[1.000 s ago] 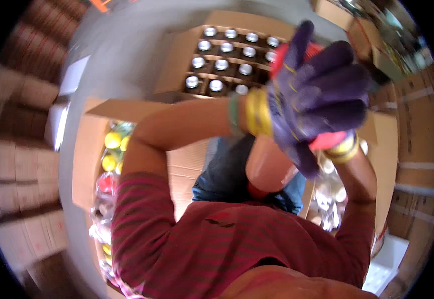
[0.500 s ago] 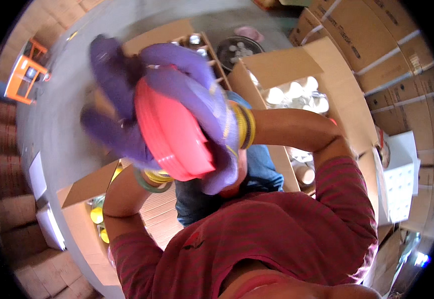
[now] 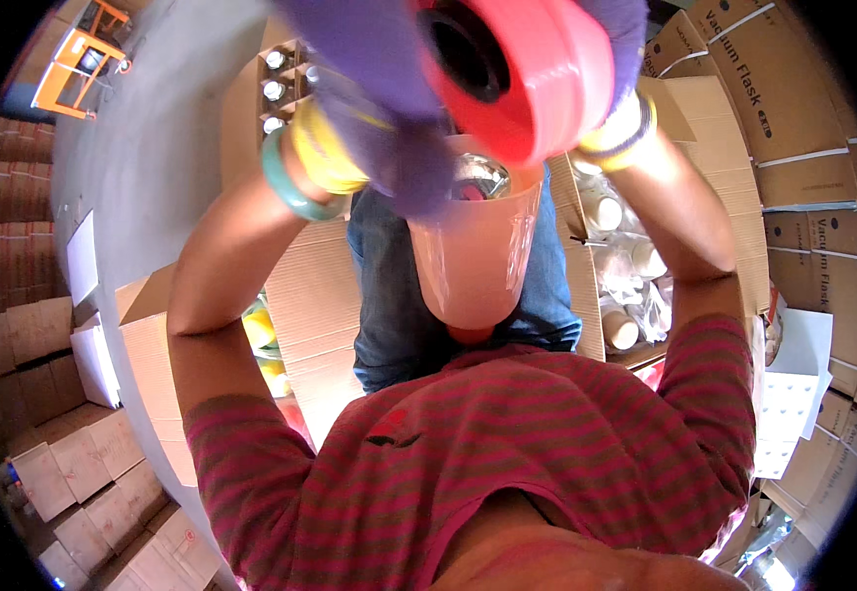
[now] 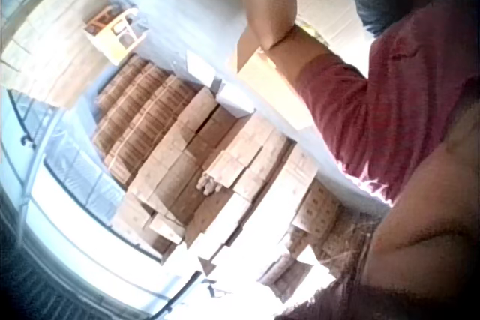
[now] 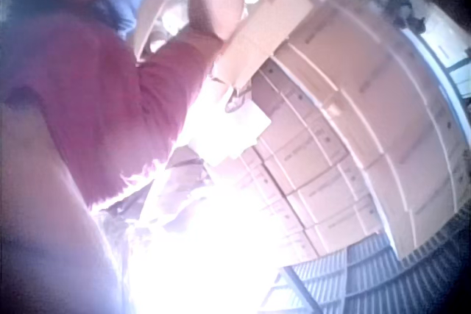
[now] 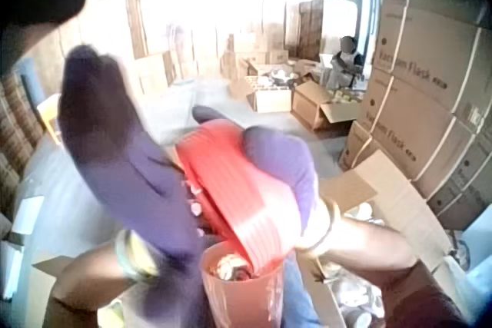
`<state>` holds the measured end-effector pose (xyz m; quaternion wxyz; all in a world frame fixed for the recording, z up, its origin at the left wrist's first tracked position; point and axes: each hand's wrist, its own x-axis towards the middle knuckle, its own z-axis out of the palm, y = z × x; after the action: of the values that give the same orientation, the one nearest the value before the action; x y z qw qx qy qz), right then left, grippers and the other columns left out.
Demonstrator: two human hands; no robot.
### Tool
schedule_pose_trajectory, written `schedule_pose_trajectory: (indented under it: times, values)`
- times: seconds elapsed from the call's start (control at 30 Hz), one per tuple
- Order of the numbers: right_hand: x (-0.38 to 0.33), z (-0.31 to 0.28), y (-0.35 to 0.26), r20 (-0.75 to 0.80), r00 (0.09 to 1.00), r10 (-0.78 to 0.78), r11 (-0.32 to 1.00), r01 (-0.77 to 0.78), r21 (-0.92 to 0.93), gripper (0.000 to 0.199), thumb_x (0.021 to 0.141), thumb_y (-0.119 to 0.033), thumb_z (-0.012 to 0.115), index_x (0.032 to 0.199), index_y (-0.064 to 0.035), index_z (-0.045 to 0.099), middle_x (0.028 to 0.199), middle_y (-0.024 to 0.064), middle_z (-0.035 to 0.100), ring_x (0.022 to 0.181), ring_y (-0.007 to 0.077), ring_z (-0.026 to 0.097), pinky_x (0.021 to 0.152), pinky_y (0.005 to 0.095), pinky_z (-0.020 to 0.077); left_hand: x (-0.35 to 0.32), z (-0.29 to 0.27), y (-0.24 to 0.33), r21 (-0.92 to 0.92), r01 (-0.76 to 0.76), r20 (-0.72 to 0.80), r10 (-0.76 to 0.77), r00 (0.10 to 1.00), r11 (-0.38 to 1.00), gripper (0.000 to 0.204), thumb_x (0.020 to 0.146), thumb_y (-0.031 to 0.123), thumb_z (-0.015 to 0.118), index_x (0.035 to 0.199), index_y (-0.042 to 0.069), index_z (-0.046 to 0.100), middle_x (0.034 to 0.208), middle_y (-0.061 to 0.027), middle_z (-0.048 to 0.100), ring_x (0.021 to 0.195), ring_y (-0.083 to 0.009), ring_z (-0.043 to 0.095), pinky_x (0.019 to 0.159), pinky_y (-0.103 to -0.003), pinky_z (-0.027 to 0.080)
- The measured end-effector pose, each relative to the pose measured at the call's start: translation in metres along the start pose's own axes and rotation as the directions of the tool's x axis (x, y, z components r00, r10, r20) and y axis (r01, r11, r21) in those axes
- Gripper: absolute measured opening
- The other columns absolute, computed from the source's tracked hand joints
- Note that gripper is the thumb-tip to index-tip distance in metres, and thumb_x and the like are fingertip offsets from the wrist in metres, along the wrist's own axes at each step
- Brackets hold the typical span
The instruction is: The person assembles vacuum flasks by hand, inserting stainless steel inner liners into plastic outer shells and securing red lids. They handle multiple flasks one at a time, removing protective plastic wraps and placing completed units into a cardboard box.
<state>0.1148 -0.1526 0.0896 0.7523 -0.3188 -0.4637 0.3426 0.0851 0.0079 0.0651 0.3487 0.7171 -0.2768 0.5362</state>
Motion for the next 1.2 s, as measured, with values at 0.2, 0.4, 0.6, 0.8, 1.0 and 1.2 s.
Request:
schedule_pose_trajectory:
  times: [0.2, 0.4, 0.6, 0.8, 1.0, 1.2]
  values:
    - [-0.012, -0.046, 0.035, -0.078, 0.941, 0.33, 0.67, -0.292, -0.682, 0.073, 0.082, -0.036, 0.07, 0.144, -0.0095, 0.042, 0.136, 0.0122, 0.051, 0.124, 0.0218, 0.048, 0.106, 0.0353, 0.0362, -0.039, -0.032, -0.04, -0.006, 0.206, -0.372, -0.193, 0.908, 0.979, 0.033, 0.102, 0.017, 0.042, 0.129, -0.002, 0.048, 0.126, -0.0165, 0.057, 0.113, -0.0269, 0.058, 0.1, -0.035, 0.046]
    - [-0.017, -0.042, 0.051, 0.089, 0.882, 0.463, 0.481, -0.166, -0.861, 0.088, 0.071, -0.052, 0.075, 0.142, -0.0091, 0.046, 0.136, 0.0187, 0.048, 0.126, 0.0331, 0.048, 0.106, 0.0414, 0.0367, -0.089, -0.039, -0.058, -0.403, 0.448, -0.281, -0.574, 0.769, 0.798, 0.044, 0.105, 0.026, 0.029, 0.138, -0.001, 0.039, 0.143, -0.0131, 0.043, 0.133, -0.0255, 0.04, 0.113, -0.039, 0.03]
    - [-0.012, -0.048, 0.058, 0.14, 0.819, 0.556, 0.475, -0.174, -0.863, 0.101, 0.062, -0.059, 0.077, 0.143, -0.0092, 0.044, 0.14, 0.0229, 0.043, 0.128, 0.0394, 0.043, 0.106, 0.0474, 0.0349, -0.132, -0.03, -0.078, -0.354, 0.422, -0.145, -0.495, 0.857, 0.835, 0.062, 0.103, 0.046, 0.025, 0.149, 0.004, 0.026, 0.151, -0.0096, 0.034, 0.14, -0.0251, 0.03, 0.117, -0.041, 0.017]
    - [-0.012, -0.043, 0.056, 0.216, 0.792, 0.572, 0.455, -0.087, -0.886, 0.1, 0.064, -0.06, 0.076, 0.144, -0.0092, 0.043, 0.144, 0.0234, 0.041, 0.133, 0.0405, 0.038, 0.11, 0.0479, 0.0301, -0.144, -0.02, -0.074, -0.533, 0.54, -0.109, -0.685, 0.72, 0.652, 0.064, 0.102, 0.048, 0.023, 0.148, 0.003, 0.029, 0.152, -0.0116, 0.034, 0.139, -0.0273, 0.032, 0.117, -0.041, 0.019]
    - [-0.021, -0.046, 0.053, 0.269, 0.869, 0.416, 0.448, 0.062, -0.892, 0.072, 0.085, -0.045, 0.066, 0.141, -0.0053, 0.045, 0.14, 0.0212, 0.046, 0.131, 0.033, 0.044, 0.11, 0.0428, 0.0336, -0.132, -0.005, -0.049, -0.716, 0.595, -0.028, -0.866, 0.5, 0.366, 0.065, 0.102, 0.049, 0.022, 0.146, 0.003, 0.032, 0.151, -0.0128, 0.036, 0.139, -0.0281, 0.034, 0.117, -0.041, 0.021]
    - [-0.071, -0.045, 0.039, -0.033, 0.991, 0.133, 0.77, -0.124, -0.626, 0.039, 0.101, -0.028, 0.045, 0.126, -0.0024, 0.06, 0.123, 0.0153, 0.062, 0.113, 0.0239, 0.06, 0.101, 0.0361, 0.0447, -0.15, -0.035, -0.047, -0.741, 0.668, 0.514, -0.583, 0.63, 0.069, 0.052, 0.102, 0.037, 0.032, 0.138, 0.002, 0.044, 0.143, -0.0178, 0.045, 0.132, -0.0284, 0.043, 0.112, -0.039, 0.029]
